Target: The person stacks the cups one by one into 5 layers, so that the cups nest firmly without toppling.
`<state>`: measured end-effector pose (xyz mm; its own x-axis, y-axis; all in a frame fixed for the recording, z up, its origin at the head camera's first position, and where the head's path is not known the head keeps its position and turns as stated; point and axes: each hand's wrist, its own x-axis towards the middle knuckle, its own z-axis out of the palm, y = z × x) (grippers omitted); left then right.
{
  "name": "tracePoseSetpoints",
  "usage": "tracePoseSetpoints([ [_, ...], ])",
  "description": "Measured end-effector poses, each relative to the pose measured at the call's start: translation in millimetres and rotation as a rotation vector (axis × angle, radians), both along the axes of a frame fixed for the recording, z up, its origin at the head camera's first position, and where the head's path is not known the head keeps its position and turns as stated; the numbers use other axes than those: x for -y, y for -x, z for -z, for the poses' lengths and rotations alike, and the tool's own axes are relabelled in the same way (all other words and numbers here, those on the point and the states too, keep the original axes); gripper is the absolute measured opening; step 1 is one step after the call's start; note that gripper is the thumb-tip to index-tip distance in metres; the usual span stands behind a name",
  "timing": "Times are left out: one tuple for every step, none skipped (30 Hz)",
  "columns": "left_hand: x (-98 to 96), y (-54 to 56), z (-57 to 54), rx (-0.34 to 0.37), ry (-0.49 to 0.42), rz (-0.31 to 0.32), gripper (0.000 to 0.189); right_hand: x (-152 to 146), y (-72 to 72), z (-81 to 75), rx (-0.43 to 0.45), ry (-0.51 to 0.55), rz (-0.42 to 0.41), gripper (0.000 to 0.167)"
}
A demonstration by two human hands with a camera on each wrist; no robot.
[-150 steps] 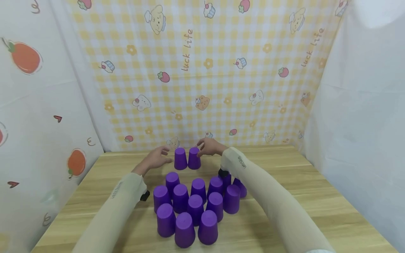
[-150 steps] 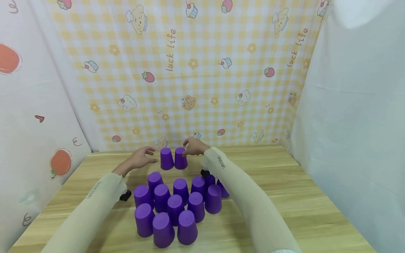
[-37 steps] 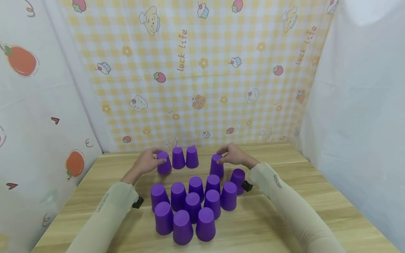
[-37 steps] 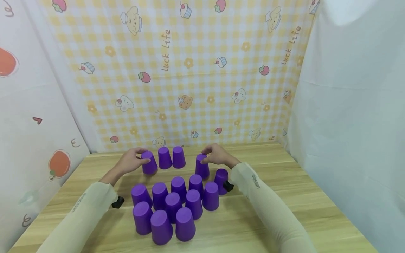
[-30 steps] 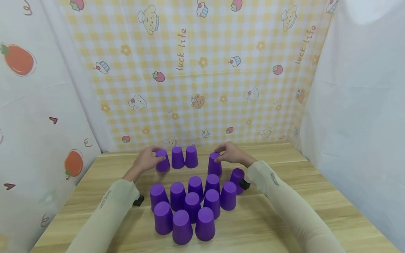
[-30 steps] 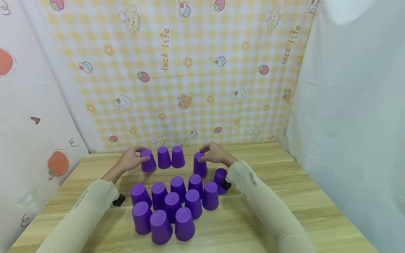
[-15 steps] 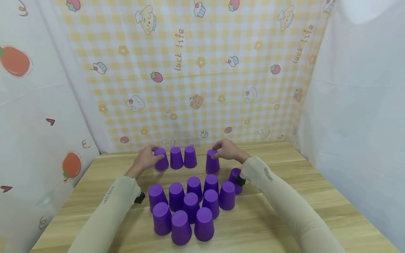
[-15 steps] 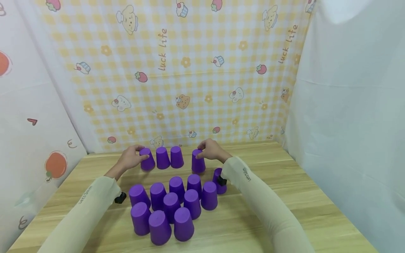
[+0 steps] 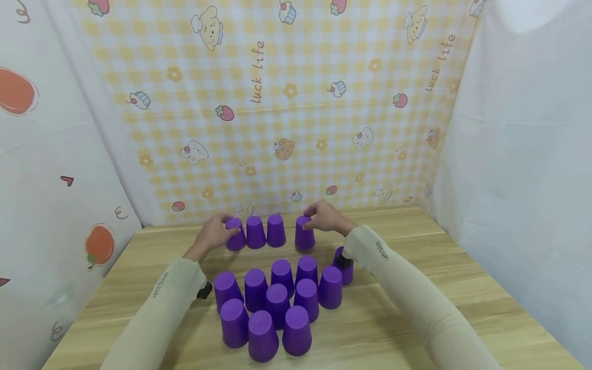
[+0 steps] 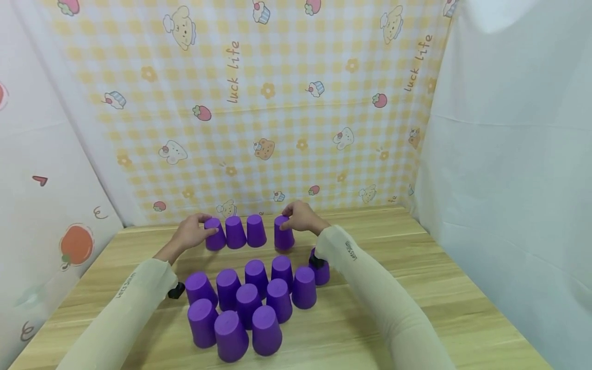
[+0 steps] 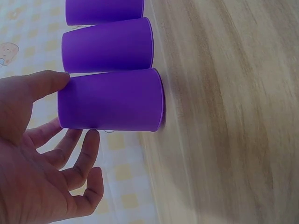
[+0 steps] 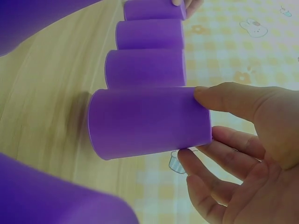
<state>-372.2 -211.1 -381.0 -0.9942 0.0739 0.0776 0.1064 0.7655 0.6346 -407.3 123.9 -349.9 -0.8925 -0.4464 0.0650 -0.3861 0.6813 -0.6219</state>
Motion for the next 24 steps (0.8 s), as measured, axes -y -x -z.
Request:
tracePoseSetpoints([
  [0.4, -0.3, 0.3, 0.001, 0.001, 0.001, 0.057, 1, 0.3, 0.2, -0.001, -0.002, -0.002, 0.049],
  [0.8, -0.5, 0.5, 0.001, 0.001, 0.002, 0.057, 2, 0.3, 0.2, -0.001, -0.002, 0.0, 0.049],
  [1.2, -0.7, 0.6, 0.0, 0.002, 0.002, 0.057, 3, 0.2, 0.2, -0.001, -0.003, 0.0, 0.048],
  [1.5, -0.8, 0.7, -0.002, 0.003, 0.002, 0.056, 4, 0.2, 0.0, 0.001, -0.004, 0.001, 0.048],
  [1.9, -0.9, 0.7, -0.004, 0.005, 0.003, 0.056, 5, 0.4, 0.0, 0.002, -0.007, 0.002, 0.048],
  [2.3, -0.8, 0.7, -0.007, 0.007, 0.004, 0.055, 6, 0.5, -0.1, 0.001, -0.008, 0.001, 0.047],
  [2.7, -0.7, 0.7, -0.008, 0.009, 0.005, 0.055, 7, 0.6, -0.2, 0.001, -0.008, 0.001, 0.047],
  [3.1, -0.6, 0.7, -0.009, 0.013, 0.005, 0.055, 8, 0.7, -0.4, 0.001, -0.008, 0.001, 0.047],
  [3.5, -0.5, 0.8, -0.009, 0.018, 0.005, 0.055, 8, 0.8, -0.5, -0.002, -0.01, -0.003, 0.047],
  [3.8, -0.3, 0.9, -0.008, 0.021, 0.007, 0.055, 9, 0.8, -0.7, -0.005, -0.012, -0.006, 0.047],
  [4.1, -0.1, 1.0, -0.007, 0.025, 0.007, 0.055, 10, 0.8, -0.7, -0.007, -0.013, -0.009, 0.047],
  [4.4, 0.1, 1.1, -0.005, 0.028, 0.007, 0.055, 10, 0.8, -0.9, -0.008, -0.012, -0.012, 0.047],
  [4.7, 0.3, 1.2, -0.005, 0.031, 0.009, 0.056, 11, 0.9, -0.9, -0.009, -0.012, -0.012, 0.047],
  [5.0, 0.6, 1.3, -0.005, 0.034, 0.01, 0.056, 11, 0.9, -0.9, -0.014, -0.015, -0.014, 0.047],
  [5.3, 1.0, 1.5, -0.006, 0.036, 0.011, 0.056, 11, 1.0, -0.8, -0.015, -0.015, -0.014, 0.047],
  [5.5, 1.4, 1.5, -0.005, 0.037, 0.013, 0.056, 12, 0.9, -0.9, -0.014, -0.015, -0.013, 0.047],
  [5.8, 1.7, 1.6, -0.005, 0.039, 0.015, 0.055, 12, 0.9, -0.8, -0.012, -0.014, -0.013, 0.047],
  [6.2, 2.1, 1.7, -0.006, 0.042, 0.016, 0.055, 11, 0.9, -0.7, -0.01, -0.014, -0.014, 0.046],
  [6.6, 2.4, 1.8, -0.006, 0.045, 0.015, 0.055, 11, 0.8, -0.8, -0.008, -0.016, -0.014, 0.047],
  [7.0, 2.8, 2.1, -0.006, 0.048, 0.013, 0.055, 11, 0.8, -1.0, -0.009, -0.018, -0.016, 0.047],
  [7.5, 3.1, 2.3, -0.006, 0.051, 0.011, 0.054, 11, 1.0, -1.2, -0.008, -0.02, -0.018, 0.047],
  [7.8, 3.6, 2.7, -0.005, 0.053, 0.01, 0.054, 11, 1.3, -1.4, -0.012, -0.021, -0.021, 0.047],
  [8.0, 4.0, 3.1, -0.006, 0.056, 0.008, 0.054, 11, 1.5, -1.8, -0.015, -0.022, -0.023, 0.047],
  [8.3, 4.6, 3.6, -0.006, 0.059, 0.006, 0.054, 11, 2.3, -2.4, -0.02, -0.024, -0.026, 0.047],
])
